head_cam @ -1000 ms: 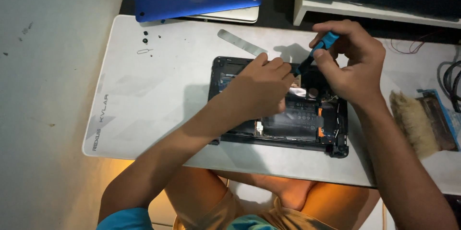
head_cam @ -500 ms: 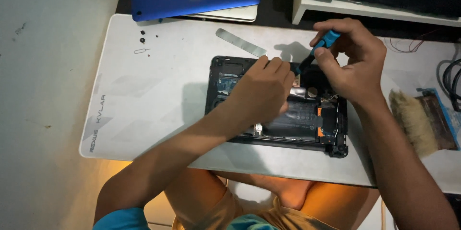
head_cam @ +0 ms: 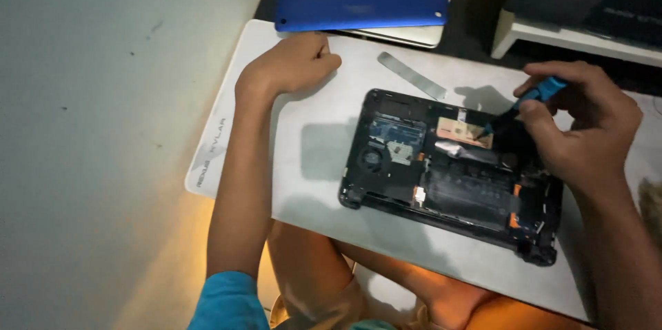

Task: Disassembling a blue laptop by removing screws and prying off the back cover to reveal internal components.

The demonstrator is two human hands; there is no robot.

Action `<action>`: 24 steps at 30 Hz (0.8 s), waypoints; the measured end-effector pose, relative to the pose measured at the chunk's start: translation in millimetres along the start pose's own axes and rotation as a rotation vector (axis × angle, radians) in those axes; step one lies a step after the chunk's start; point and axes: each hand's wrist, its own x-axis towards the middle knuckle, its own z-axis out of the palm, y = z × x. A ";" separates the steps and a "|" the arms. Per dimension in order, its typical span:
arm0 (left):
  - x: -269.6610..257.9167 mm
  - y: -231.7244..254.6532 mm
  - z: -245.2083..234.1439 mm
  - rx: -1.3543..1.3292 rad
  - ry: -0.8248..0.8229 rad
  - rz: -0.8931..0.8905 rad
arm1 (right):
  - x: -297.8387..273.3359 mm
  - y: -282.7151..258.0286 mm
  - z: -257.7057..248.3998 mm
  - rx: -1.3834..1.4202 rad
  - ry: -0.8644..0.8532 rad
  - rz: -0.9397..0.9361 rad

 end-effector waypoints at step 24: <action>0.2 72.3 42.9 -0.142 0.315 0.768 | 3.9 7.6 -1.8 0.215 0.225 0.183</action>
